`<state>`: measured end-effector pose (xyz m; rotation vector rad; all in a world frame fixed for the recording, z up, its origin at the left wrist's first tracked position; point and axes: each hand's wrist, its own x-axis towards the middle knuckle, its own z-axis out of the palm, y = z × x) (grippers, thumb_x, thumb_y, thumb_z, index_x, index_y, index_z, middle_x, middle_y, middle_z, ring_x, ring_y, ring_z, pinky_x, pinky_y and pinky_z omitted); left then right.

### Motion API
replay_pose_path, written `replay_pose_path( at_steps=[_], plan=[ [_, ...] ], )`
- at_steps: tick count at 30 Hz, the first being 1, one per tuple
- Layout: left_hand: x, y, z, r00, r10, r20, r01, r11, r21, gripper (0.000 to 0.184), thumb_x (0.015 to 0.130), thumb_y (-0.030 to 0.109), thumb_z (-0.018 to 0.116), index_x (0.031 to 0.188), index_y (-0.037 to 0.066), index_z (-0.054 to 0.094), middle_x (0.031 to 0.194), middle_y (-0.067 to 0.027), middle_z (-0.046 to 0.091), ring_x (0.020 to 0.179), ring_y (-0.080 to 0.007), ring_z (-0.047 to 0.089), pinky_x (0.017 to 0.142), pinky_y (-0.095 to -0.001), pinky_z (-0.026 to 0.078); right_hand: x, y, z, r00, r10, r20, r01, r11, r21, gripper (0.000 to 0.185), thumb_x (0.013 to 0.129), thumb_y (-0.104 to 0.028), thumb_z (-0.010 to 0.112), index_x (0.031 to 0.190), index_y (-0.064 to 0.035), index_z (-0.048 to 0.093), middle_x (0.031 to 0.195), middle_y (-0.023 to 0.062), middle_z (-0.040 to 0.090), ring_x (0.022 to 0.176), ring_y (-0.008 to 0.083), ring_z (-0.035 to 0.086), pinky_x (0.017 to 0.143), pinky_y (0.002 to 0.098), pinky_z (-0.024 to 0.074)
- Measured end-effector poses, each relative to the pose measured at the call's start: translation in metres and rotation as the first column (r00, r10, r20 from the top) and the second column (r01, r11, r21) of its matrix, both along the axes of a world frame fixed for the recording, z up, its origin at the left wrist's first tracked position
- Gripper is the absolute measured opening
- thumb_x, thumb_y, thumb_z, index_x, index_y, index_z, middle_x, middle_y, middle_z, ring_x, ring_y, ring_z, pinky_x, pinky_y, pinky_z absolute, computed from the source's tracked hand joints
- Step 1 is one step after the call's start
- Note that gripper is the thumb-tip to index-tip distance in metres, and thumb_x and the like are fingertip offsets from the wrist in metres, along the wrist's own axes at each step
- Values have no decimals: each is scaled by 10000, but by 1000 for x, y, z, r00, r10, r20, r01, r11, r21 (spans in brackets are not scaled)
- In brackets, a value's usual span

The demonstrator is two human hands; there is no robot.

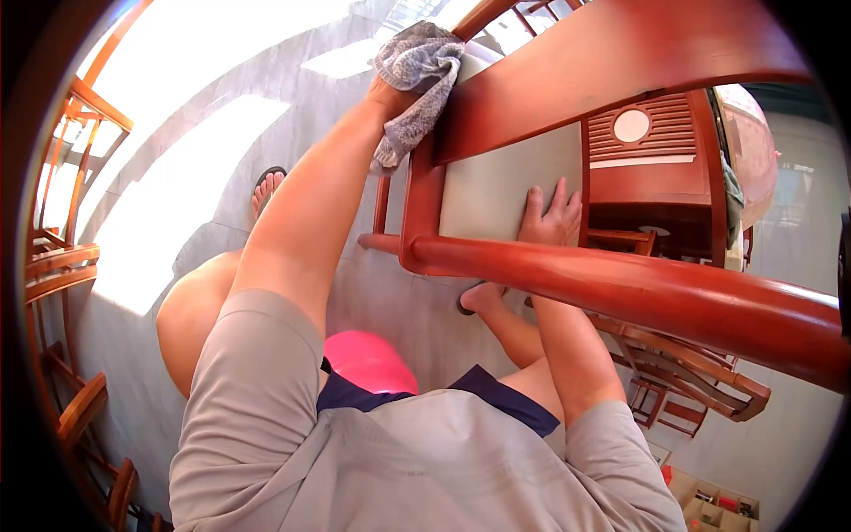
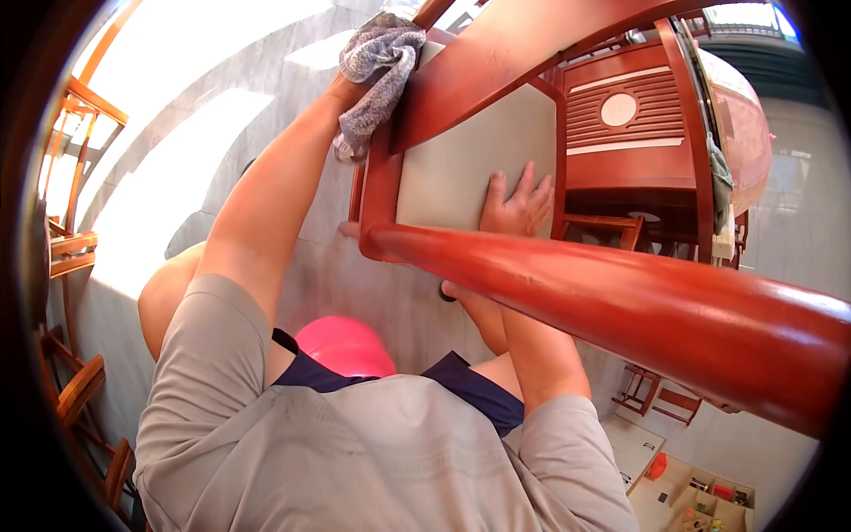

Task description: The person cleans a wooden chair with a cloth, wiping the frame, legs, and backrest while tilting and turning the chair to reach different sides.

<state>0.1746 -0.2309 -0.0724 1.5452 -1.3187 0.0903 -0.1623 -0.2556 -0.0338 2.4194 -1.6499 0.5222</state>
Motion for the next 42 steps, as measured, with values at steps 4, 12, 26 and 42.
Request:
replay_pose_path(
  at_steps=[4,12,26,42],
  plan=[
    [-29,-8,-46,949,-144,-281,137,990,-45,348,982,299,626,1276,119,674,1257,-155,656,1167,-350,606,1026,-416,490,-4,-6,-5,999,-23,-31,23,1000,-6,752,1005,-630,451,1554,-117,463,1581,313,365,1466,477,328,1212,564,238],
    [-68,36,-33,974,-31,-223,-32,962,-273,377,969,227,658,1305,55,639,1272,-175,663,1199,-373,605,1043,-415,494,-7,-8,-8,993,11,117,-33,981,191,827,961,-680,540,1569,-128,446,1633,276,310,1506,475,265,1243,579,158],
    [-125,153,-48,990,-128,-64,127,992,-11,466,865,119,690,1330,127,660,1331,-111,664,1305,-313,568,1129,-385,436,-12,-33,-38,998,22,58,-9,977,-214,690,951,-603,559,1487,-169,557,1516,314,433,1409,513,386,1206,571,260],
    [-224,211,-64,826,-140,-546,289,937,197,319,999,245,559,1256,98,677,1241,-140,690,1147,-316,648,1046,-397,484,-7,-19,-15,996,-75,43,72,995,69,772,975,-680,429,1586,-209,432,1641,269,298,1524,467,237,1264,526,124]
  ],
)
